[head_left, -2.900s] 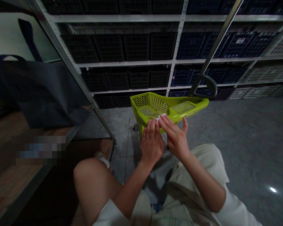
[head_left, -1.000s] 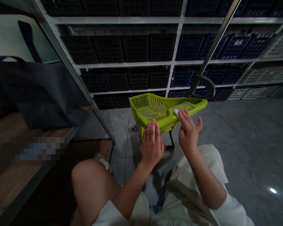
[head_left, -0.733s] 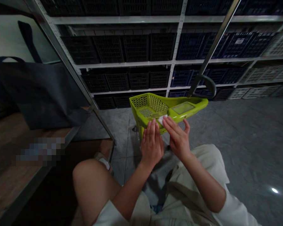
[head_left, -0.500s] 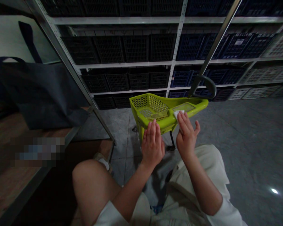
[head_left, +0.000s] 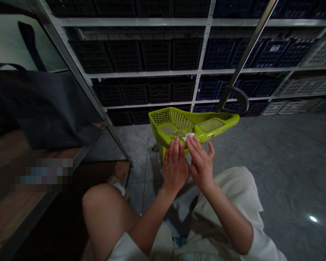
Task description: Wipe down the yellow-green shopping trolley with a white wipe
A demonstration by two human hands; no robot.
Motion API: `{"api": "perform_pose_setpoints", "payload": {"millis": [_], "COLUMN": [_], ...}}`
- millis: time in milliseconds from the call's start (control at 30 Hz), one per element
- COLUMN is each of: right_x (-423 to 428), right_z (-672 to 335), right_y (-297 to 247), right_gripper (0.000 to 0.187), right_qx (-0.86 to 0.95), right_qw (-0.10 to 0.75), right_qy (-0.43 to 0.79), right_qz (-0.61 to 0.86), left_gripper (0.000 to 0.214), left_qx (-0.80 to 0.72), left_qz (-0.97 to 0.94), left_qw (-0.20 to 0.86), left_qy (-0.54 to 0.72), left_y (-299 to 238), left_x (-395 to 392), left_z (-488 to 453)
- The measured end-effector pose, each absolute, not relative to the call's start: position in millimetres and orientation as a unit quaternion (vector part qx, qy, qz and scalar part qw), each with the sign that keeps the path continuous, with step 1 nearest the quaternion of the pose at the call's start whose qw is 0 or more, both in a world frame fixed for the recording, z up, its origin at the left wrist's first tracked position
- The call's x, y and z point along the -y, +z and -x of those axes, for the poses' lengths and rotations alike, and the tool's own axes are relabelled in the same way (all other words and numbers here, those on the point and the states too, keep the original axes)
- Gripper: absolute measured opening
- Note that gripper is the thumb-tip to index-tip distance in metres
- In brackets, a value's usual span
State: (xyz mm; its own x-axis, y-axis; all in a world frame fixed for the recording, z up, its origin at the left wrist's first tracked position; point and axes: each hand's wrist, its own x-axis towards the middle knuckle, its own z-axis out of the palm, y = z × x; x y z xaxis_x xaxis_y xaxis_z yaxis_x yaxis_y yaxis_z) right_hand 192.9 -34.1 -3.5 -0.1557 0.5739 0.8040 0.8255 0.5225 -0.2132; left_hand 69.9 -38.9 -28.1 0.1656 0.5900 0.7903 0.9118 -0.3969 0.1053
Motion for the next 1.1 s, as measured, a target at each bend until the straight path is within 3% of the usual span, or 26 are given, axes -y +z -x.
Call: {"api": "perform_pose_setpoints", "payload": {"millis": [100,300,500,733,933,1100], "right_x": [35,20,38,21,44,19], "right_z": [-200,-216,-191,-216,-187,-223], "right_y": [-1,0,-1,1,-1,-1], "right_gripper": [0.070,0.070,0.068,0.068,0.067,0.069], "right_qx": [0.789,0.668,0.795,0.658,0.793,0.675], "right_qw": [0.422,0.490,0.426,0.495,0.428,0.484], "right_qy": [-0.145,-0.179,-0.125,-0.172,-0.120,-0.170], "right_qz": [0.422,0.531,0.413,0.541,0.418,0.530], "left_gripper": [0.062,0.065,0.062,0.064,0.060,0.067], "left_qx": [0.511,0.496,0.514,0.495,0.524,0.491], "left_qz": [0.738,0.753,0.735,0.754,0.731,0.756], "left_qw": [0.204,0.196,0.212,0.195,0.214,0.188], "left_qy": [-0.390,-0.385,-0.387,-0.385,-0.382,-0.391], "left_y": [-27,-26,-28,-26,-30,-26], "left_x": [39,40,39,41,39,42], "left_z": [-69,-69,-70,-68,-69,-67]}}
